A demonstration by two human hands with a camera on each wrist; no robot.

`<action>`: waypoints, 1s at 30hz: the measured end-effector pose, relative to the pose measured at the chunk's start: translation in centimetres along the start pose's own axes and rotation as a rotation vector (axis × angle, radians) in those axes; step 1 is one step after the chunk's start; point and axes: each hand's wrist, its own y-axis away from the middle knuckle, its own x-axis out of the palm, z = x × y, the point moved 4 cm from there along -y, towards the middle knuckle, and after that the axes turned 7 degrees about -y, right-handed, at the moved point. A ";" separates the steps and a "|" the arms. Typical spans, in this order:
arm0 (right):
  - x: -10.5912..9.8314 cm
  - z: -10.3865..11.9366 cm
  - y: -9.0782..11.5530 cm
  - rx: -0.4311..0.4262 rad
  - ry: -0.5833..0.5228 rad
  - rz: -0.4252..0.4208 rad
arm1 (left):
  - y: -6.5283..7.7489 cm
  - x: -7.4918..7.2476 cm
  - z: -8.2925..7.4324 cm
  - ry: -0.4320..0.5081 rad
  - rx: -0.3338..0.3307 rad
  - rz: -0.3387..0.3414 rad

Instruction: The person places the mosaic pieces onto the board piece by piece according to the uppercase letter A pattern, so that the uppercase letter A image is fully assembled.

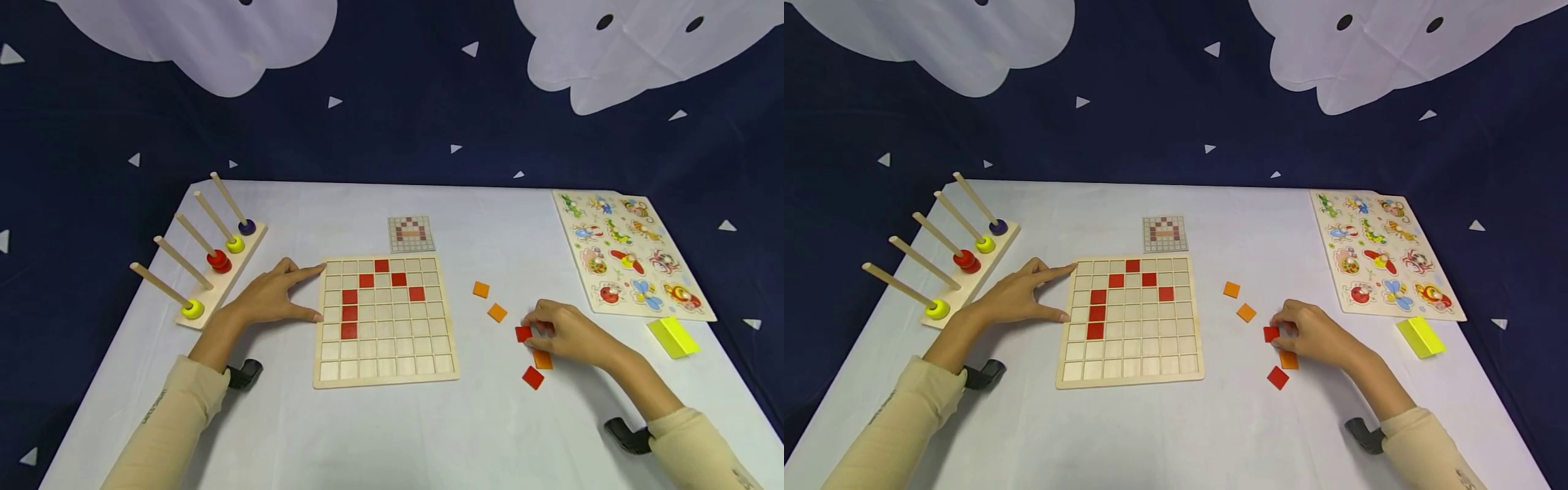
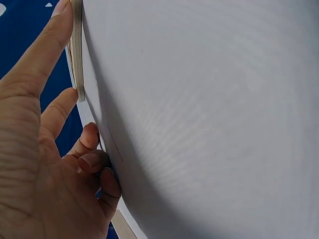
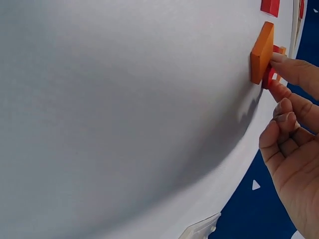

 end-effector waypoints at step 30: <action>0.7 3.2 -3.2 -0.098 0.004 0.025 | 0.0 0.0 0.1 0.006 -0.005 -0.001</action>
